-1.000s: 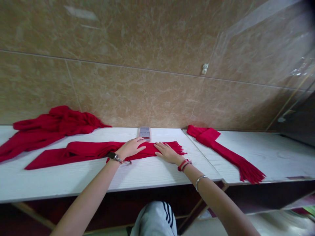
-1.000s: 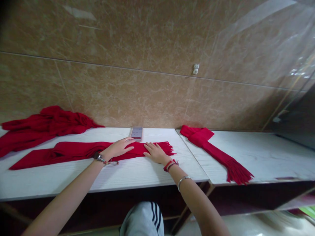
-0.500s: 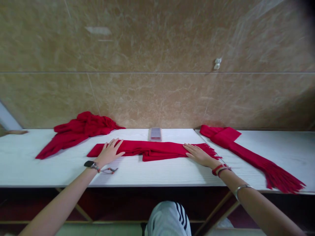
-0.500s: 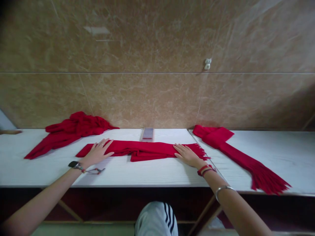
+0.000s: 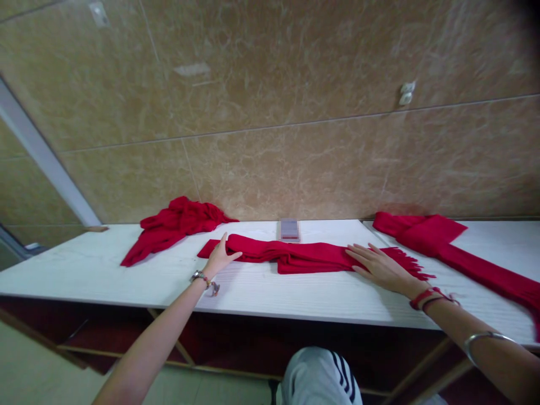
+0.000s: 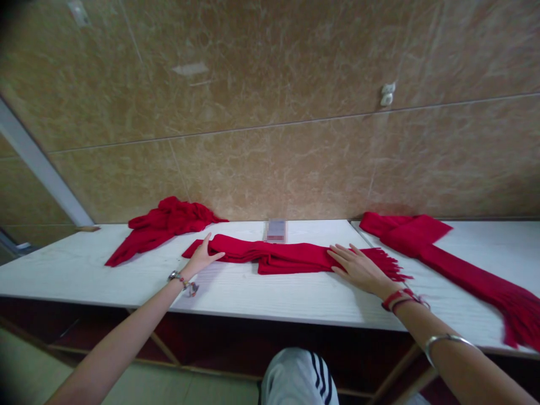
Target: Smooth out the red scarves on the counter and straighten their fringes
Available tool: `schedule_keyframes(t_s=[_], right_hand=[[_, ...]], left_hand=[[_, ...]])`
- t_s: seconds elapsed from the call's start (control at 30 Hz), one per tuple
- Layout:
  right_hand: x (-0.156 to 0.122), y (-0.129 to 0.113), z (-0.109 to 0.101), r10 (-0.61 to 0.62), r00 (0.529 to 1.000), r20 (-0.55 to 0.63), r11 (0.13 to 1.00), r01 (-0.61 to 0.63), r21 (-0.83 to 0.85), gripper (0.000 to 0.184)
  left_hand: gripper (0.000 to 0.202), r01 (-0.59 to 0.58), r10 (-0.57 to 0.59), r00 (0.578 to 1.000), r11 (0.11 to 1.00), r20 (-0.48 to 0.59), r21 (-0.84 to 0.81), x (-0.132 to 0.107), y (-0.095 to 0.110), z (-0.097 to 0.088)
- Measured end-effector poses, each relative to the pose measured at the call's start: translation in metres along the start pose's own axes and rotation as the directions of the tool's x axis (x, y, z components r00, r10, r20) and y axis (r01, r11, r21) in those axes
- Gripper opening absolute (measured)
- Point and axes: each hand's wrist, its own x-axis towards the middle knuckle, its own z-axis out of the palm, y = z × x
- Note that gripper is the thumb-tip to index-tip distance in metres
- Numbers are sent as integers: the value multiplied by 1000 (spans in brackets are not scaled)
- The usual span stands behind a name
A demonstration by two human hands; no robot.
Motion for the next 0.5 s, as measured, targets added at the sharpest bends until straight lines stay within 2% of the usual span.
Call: schedule_keyframes(t_s=[0.1,0.2,0.33,0.43,0.5], right_hand=[[23,-33,-7,-50,999,-4,997,50,63,50],[46,-58,0,-49,999,18,985,45,169,51],[57,-61,20,-20,1000,24,972,14,233,52],[54,-57,28,-10,1000,-3,972,10,235,52],[52,-56,29,-1,1000,-6,968,2,252,52]], left_hand=[[86,-49,43,997,993,-61,-109,3,14,7],[84,-90,78,995,977,-68,-193,5,17,6],[83,-111,99,993,971,-63,-212,4,0,-1],[80,-20,10,999,976,-46,-216,3,-14,-4],[76,35,-37,999,976,-8,-216,3,-16,-3]])
